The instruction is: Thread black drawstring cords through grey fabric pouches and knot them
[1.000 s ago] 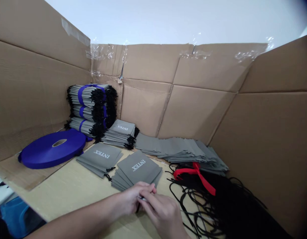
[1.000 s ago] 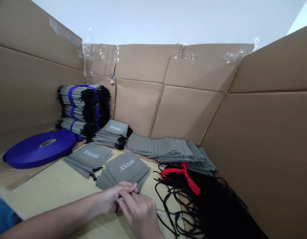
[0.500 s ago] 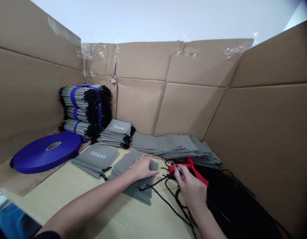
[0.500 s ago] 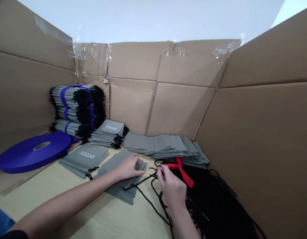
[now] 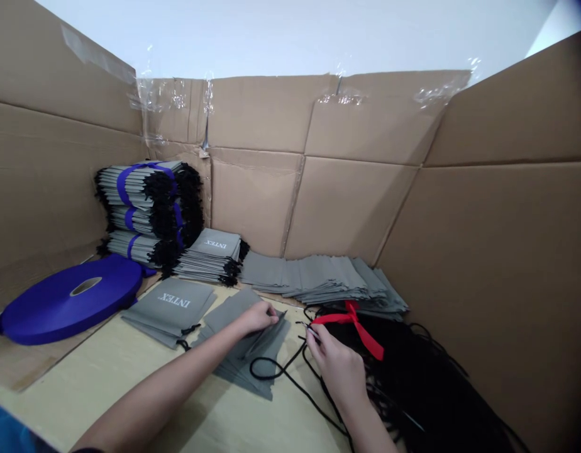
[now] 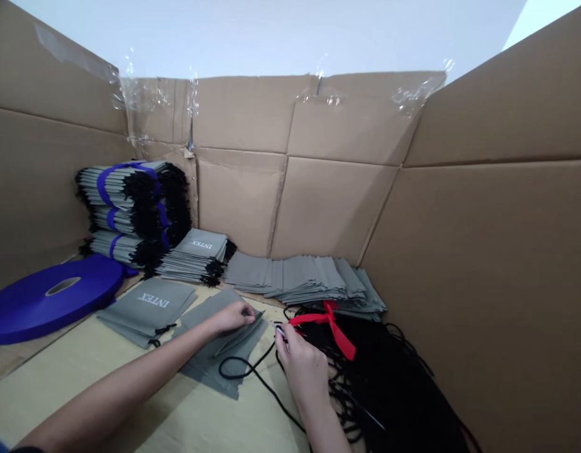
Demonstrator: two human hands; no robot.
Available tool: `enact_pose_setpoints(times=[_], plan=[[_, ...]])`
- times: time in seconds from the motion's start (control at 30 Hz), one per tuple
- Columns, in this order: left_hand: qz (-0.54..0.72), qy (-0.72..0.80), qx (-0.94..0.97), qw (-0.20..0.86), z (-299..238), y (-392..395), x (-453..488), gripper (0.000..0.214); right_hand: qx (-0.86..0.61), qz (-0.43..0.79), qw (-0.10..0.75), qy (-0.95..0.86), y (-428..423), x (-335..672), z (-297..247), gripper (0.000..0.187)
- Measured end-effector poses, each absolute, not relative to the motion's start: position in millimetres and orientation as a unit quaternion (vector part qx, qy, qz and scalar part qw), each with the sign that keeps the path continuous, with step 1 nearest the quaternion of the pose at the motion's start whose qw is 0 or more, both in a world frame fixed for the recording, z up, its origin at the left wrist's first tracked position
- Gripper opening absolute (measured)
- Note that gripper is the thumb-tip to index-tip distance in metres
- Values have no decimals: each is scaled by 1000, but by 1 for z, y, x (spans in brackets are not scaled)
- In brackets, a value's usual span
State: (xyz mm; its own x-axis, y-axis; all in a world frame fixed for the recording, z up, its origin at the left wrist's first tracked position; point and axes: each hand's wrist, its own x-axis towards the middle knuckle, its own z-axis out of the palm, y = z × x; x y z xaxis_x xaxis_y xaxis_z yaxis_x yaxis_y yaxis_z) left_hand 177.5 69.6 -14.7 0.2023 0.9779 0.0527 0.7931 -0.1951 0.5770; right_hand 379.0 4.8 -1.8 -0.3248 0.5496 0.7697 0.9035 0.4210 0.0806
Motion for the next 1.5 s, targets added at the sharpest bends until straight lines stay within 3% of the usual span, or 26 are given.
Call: enact_pose_setpoints(times=[0.3, 0.63, 0.77, 0.87, 1.03, 1.1, 1.23, 1.5], plan=[[193, 619, 753, 117, 2, 66, 210, 26, -501, -221, 288, -785, 6, 379, -8, 30], [206, 545, 799, 151, 14, 38, 175, 9, -545, -171, 203, -795, 1, 373, -5, 22], [228, 541, 796, 143, 15, 9, 169, 14, -534, -163, 176, -810, -7, 361, -4, 17], [265, 542, 786, 135, 8, -10, 167, 18, -494, -141, 199, -834, -15, 353, -4, 17], [531, 406, 743, 20, -13, -28, 163, 21, -412, -127, 282, -857, -27, 345, 1, 30], [577, 344, 740, -31, -14, -32, 161, 19, -395, -135, 293, -860, -30, 342, 2, 37], [589, 307, 744, -74, -7, -33, 157, 17, -402, -141, 297, -855, -32, 338, 4, 45], [553, 289, 776, -92, -11, -34, 152, 17, -412, -114, 292, -855, -34, 337, 3, 42]])
